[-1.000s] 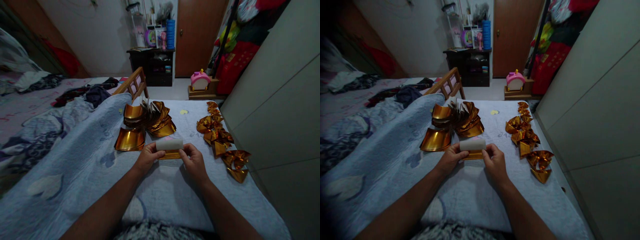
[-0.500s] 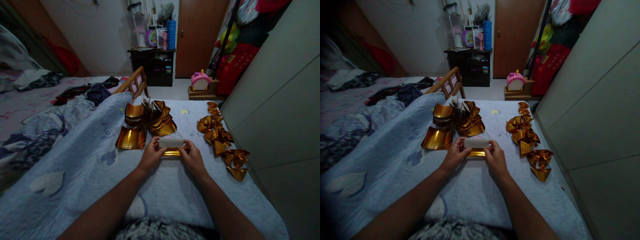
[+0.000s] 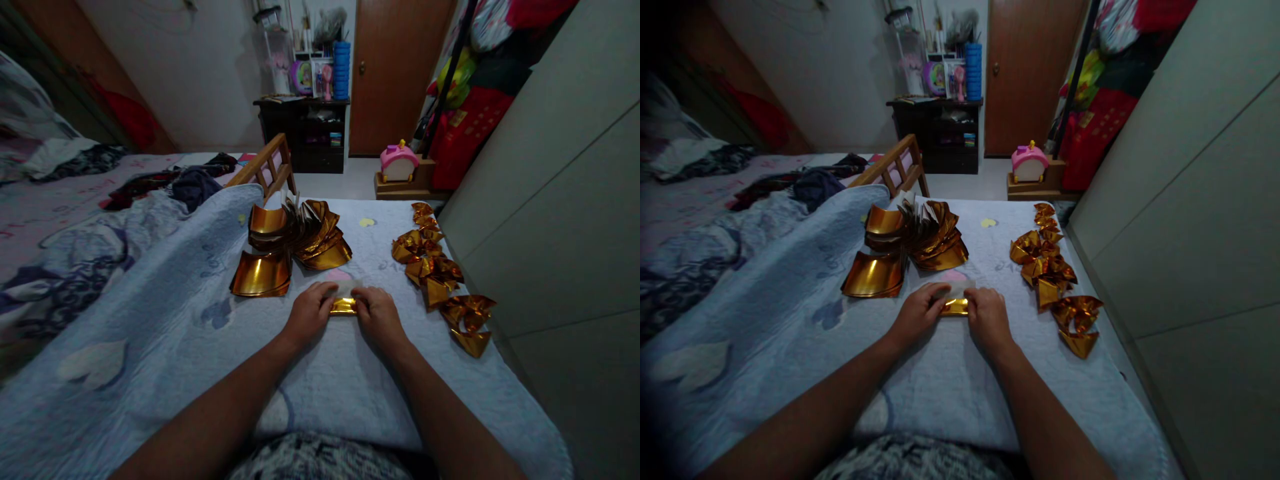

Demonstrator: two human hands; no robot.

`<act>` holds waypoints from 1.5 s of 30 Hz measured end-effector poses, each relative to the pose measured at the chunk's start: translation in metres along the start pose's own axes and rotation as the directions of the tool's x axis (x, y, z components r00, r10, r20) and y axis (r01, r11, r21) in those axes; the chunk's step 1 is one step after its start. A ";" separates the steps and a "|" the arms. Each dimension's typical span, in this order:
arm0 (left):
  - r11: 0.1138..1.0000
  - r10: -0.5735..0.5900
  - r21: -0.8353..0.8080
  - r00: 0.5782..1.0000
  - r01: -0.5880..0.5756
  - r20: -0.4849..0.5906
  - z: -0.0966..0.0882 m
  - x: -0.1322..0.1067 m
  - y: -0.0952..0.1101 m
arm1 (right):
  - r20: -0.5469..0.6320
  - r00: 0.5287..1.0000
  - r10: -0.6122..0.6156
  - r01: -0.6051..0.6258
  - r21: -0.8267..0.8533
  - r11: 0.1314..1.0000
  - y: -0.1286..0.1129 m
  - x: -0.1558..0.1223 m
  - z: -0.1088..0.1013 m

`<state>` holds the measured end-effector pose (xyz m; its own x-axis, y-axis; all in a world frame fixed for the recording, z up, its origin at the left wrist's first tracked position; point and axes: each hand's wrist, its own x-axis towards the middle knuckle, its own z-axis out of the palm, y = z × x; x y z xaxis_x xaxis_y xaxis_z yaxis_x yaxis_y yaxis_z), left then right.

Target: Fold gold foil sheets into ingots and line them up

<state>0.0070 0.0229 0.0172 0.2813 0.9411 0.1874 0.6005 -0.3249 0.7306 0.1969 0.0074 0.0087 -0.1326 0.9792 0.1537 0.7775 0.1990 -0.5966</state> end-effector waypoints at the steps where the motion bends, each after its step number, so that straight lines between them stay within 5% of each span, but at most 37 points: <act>1: 0.999 0.001 0.040 1.000 -0.001 0.020 0.000 0.000 -0.001 | 0.021 1.000 0.005 -0.004 -0.039 0.999 -0.001 0.000 -0.001; 11: 0.900 -0.079 0.430 0.997 0.070 0.003 0.005 -0.002 -0.001 | 0.134 0.990 0.044 -0.006 -0.272 0.962 -0.012 -0.001 -0.010; 16: 0.905 -0.056 0.418 0.995 0.083 -0.077 0.005 -0.004 -0.002 | 0.100 0.994 0.052 -0.021 -0.291 0.956 -0.015 -0.002 -0.010; 21: 0.945 0.105 0.295 0.985 -0.142 0.138 0.002 -0.002 -0.008 | -0.026 1.000 -0.010 0.002 -0.303 0.953 -0.015 -0.002 -0.004; 27: 0.933 0.110 0.312 0.966 -0.181 0.232 -0.004 0.002 -0.010 | 0.134 0.975 -0.175 0.200 -0.207 0.958 -0.013 0.003 0.004; 45: 0.941 0.045 0.303 0.944 -0.150 0.327 -0.027 -0.004 -0.012 | 0.046 0.998 -0.036 0.051 -0.389 0.920 -0.039 0.000 0.009</act>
<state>-0.0213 0.0256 0.0254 0.5376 0.8432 -0.0052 0.7499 -0.4753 0.4601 0.1611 0.0002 0.0243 -0.1887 0.9721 0.1393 0.9475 0.2175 -0.2344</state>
